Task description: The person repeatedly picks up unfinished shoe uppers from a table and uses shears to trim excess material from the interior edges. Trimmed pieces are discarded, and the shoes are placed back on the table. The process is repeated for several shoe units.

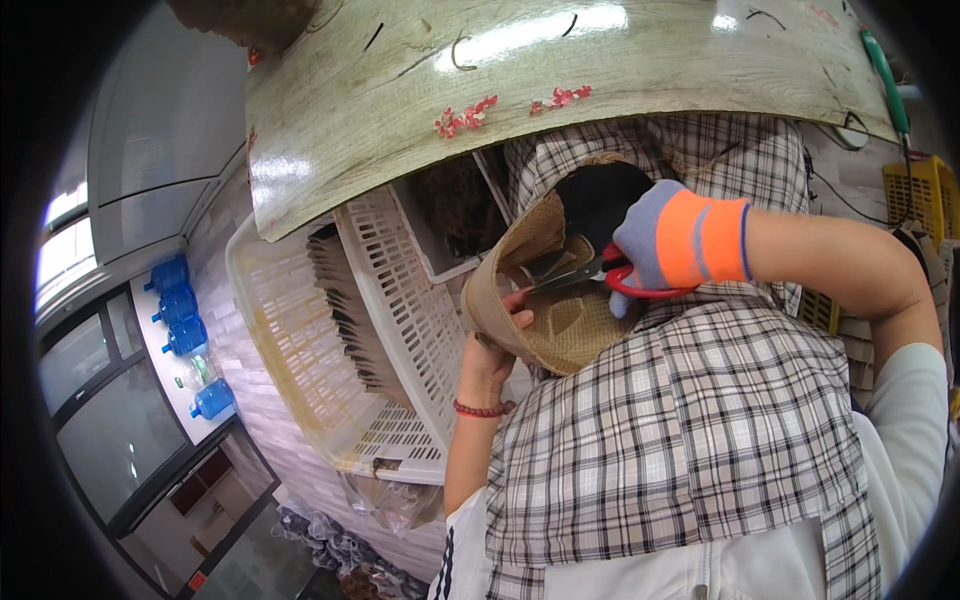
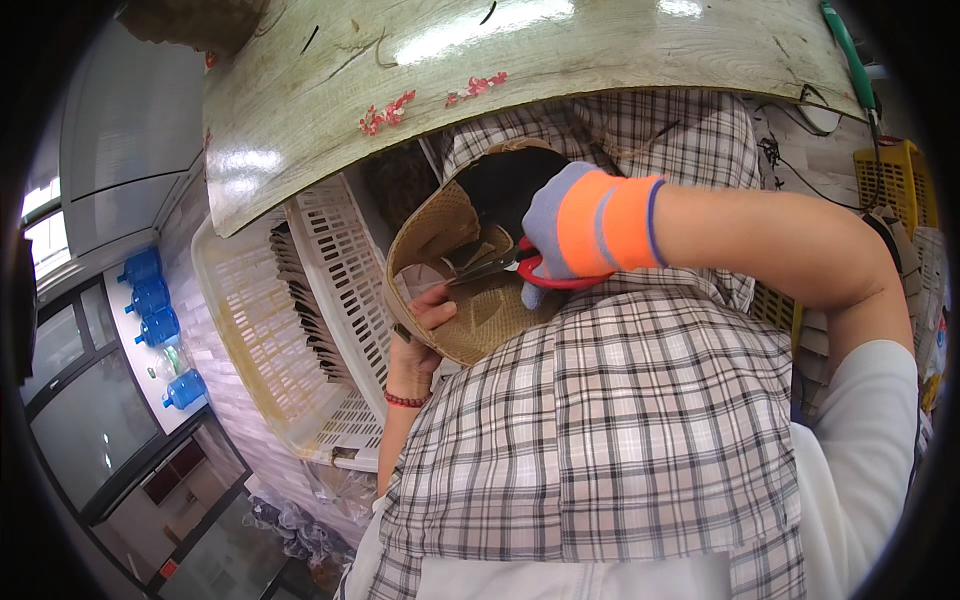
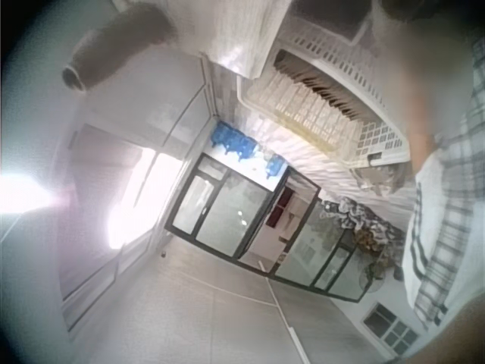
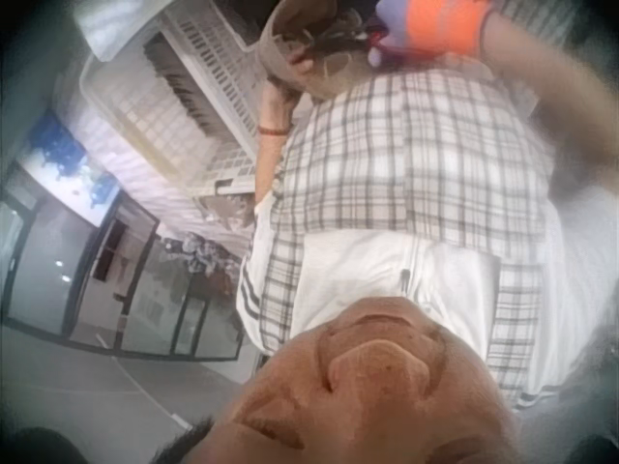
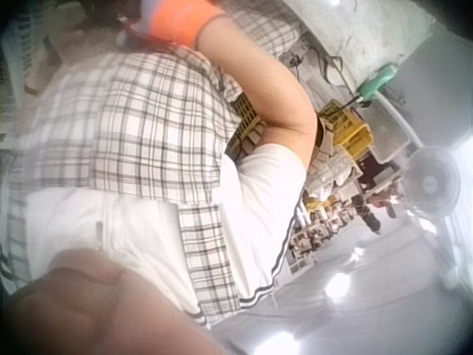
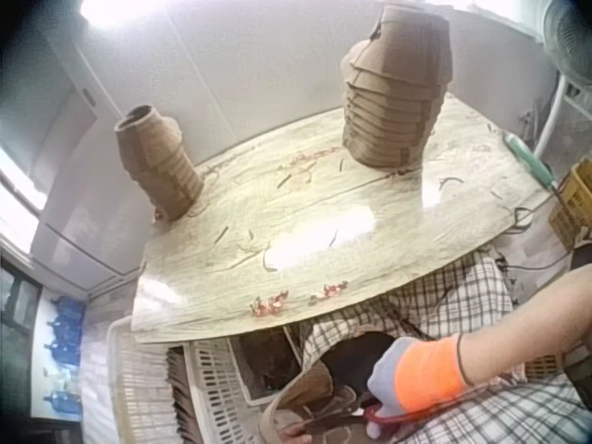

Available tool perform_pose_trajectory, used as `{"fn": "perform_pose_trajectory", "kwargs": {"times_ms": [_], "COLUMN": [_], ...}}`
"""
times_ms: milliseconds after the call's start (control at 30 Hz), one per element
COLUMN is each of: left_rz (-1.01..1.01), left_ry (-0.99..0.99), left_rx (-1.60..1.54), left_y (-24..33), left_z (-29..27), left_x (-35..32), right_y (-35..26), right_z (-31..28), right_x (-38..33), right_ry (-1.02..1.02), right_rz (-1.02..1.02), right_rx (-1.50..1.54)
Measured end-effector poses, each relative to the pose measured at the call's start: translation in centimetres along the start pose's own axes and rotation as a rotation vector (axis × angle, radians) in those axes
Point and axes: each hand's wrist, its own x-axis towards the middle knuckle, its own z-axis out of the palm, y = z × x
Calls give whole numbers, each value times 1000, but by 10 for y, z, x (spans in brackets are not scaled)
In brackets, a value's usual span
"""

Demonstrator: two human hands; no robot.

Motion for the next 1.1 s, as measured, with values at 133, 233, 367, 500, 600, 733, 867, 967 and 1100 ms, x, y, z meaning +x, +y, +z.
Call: {"fn": "perform_pose_trajectory", "kwargs": {"times_ms": [133,233,367,500,600,733,867,967,1100], "left_rz": [439,575,525,461,446,463,448,437,446], "left_ry": [-184,-56,-138,-163,-179,-155,-196,-157,-118], "left_rx": [32,19,-90,-201,-142,-140,-153,-190,-240], "left_y": [0,21,19,19,27,25,28,29,29], "left_z": [-17,26,-12,-26,-20,-18,-17,-13,-6], "left_x": [22,28,52,62,64,62,61,61,56], "right_y": [33,62,59,38,34,30,28,32,26], "right_z": [-2,6,-9,-24,-33,-36,-40,-36,-15], "right_x": [0,27,44,53,49,49,49,50,36], "right_ry": [-139,-323,-550,-551,-527,-487,-474,-412,-283], "right_rz": [11,-76,-220,-141,-132,-103,-64,-73,-14], "right_rx": [210,504,584,539,549,531,511,536,604]}}
